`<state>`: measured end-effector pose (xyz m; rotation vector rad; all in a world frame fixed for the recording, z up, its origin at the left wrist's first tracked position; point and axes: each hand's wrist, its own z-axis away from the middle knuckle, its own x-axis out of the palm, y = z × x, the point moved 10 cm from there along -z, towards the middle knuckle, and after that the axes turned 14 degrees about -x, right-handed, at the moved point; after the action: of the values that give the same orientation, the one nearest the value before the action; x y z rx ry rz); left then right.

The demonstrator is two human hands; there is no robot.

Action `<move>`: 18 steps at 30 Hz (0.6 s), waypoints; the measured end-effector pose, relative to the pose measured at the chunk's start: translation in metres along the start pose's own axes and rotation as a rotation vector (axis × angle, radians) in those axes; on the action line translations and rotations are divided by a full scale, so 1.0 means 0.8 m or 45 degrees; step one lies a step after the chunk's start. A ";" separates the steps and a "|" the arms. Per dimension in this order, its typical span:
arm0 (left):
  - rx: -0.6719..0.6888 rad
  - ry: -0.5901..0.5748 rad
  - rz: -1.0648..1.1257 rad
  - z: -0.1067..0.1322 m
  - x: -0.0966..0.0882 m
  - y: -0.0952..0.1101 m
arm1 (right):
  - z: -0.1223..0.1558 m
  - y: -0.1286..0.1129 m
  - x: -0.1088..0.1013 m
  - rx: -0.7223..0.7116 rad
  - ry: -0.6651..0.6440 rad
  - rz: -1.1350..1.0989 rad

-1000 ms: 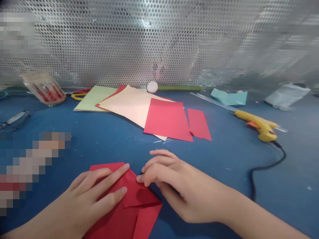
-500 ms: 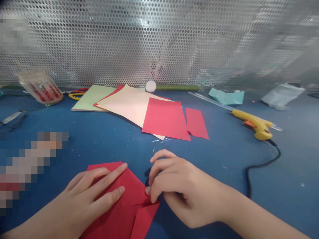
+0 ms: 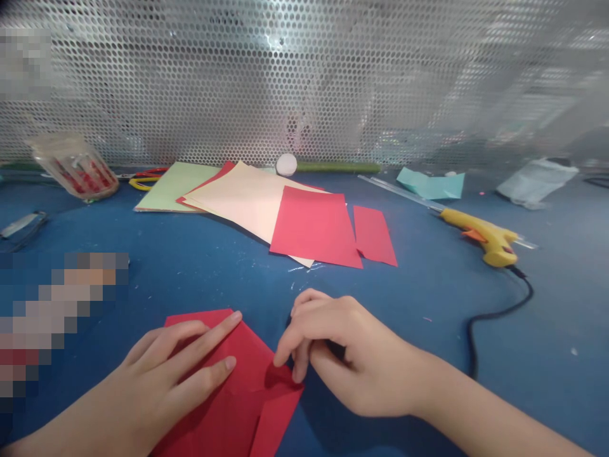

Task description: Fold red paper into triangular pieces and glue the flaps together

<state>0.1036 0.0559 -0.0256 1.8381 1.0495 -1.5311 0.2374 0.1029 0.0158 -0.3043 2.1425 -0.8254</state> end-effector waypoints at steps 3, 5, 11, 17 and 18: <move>0.009 0.011 0.023 0.001 0.001 -0.001 | 0.001 0.002 0.001 0.026 -0.004 -0.009; 0.004 0.006 0.035 0.001 0.002 -0.001 | 0.000 0.002 0.004 0.029 -0.038 -0.002; -0.020 -0.014 0.017 0.001 0.002 0.000 | 0.000 -0.003 0.009 0.015 -0.104 0.048; 0.036 -0.032 -0.061 -0.001 -0.007 0.003 | 0.001 -0.005 -0.003 -0.025 -0.004 0.114; 0.067 -0.049 -0.103 -0.001 -0.007 0.005 | 0.000 -0.009 -0.004 -0.071 -0.004 0.137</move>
<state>0.1067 0.0529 -0.0199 1.8138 1.0878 -1.6490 0.2389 0.0991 0.0221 -0.2165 2.1612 -0.7044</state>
